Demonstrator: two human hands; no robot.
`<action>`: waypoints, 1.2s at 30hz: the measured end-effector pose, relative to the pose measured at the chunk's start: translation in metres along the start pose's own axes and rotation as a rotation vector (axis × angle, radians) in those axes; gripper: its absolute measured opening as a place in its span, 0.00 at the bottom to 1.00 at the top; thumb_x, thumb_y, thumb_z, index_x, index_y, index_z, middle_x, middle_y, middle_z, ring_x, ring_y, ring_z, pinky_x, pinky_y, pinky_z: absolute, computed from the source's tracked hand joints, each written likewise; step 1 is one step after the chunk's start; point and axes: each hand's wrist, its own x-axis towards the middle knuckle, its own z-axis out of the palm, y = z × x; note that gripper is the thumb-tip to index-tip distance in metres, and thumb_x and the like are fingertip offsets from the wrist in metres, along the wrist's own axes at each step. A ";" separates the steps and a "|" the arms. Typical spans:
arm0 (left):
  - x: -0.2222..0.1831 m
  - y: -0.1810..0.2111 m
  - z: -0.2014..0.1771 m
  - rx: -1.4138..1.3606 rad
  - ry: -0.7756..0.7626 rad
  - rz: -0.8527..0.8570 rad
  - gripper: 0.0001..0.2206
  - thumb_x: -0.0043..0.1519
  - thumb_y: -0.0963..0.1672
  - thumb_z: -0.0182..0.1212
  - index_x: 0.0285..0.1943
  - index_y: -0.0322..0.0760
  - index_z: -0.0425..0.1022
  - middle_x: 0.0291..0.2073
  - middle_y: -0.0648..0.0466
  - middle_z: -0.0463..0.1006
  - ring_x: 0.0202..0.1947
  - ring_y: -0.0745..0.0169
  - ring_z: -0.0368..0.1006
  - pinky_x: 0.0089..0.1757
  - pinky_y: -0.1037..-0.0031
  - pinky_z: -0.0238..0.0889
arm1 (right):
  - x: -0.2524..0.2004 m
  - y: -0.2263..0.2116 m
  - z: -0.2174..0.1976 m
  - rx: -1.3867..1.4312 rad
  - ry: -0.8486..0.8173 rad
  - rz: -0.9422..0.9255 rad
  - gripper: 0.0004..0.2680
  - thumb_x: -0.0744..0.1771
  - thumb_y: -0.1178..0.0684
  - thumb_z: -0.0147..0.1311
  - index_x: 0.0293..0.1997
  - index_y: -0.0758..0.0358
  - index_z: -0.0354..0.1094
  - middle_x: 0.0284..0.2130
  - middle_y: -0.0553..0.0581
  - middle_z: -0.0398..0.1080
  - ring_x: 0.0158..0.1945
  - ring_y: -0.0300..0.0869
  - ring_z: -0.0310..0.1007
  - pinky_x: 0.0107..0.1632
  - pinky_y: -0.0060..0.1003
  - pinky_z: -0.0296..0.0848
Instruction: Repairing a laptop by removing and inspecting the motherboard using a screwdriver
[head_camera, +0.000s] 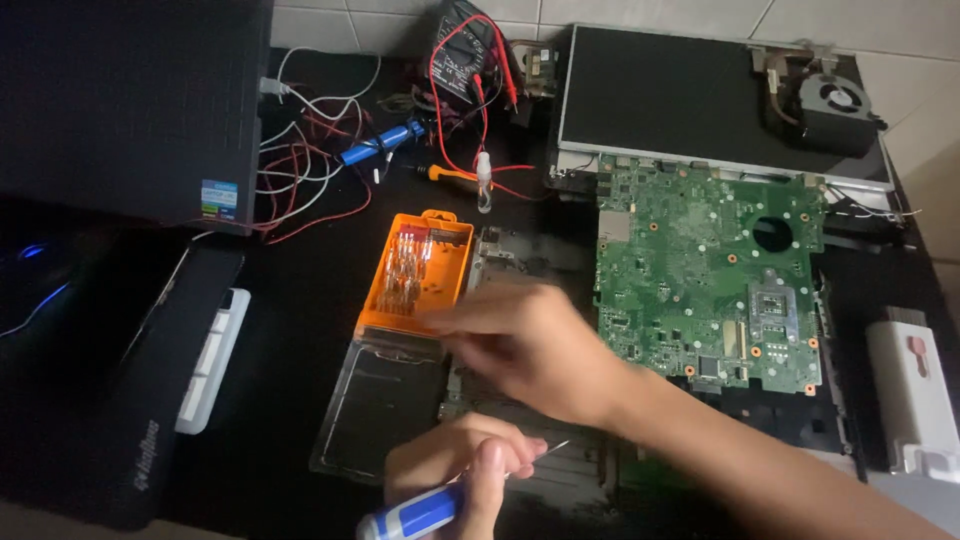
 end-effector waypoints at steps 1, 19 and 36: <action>-0.001 0.000 -0.001 -0.002 -0.004 -0.001 0.19 0.66 0.46 0.50 0.21 0.37 0.73 0.16 0.54 0.77 0.19 0.62 0.83 0.28 0.81 0.72 | -0.011 -0.006 -0.007 -0.001 0.003 0.003 0.11 0.65 0.64 0.59 0.52 0.63 0.75 0.42 0.59 0.79 0.41 0.48 0.78 0.45 0.40 0.76; -0.002 -0.002 -0.001 -0.046 -0.343 0.097 0.20 0.71 0.49 0.46 0.30 0.34 0.75 0.27 0.51 0.82 0.31 0.57 0.87 0.36 0.76 0.79 | -0.154 -0.023 -0.044 0.042 0.153 0.658 0.09 0.61 0.57 0.67 0.43 0.55 0.86 0.31 0.45 0.82 0.27 0.31 0.76 0.30 0.25 0.73; 0.003 -0.005 -0.010 -0.019 -0.435 0.157 0.19 0.72 0.49 0.46 0.37 0.34 0.77 0.31 0.51 0.84 0.36 0.57 0.88 0.39 0.76 0.80 | -0.154 -0.021 -0.041 0.026 0.105 0.596 0.09 0.61 0.50 0.70 0.43 0.53 0.84 0.33 0.45 0.81 0.28 0.31 0.79 0.29 0.26 0.75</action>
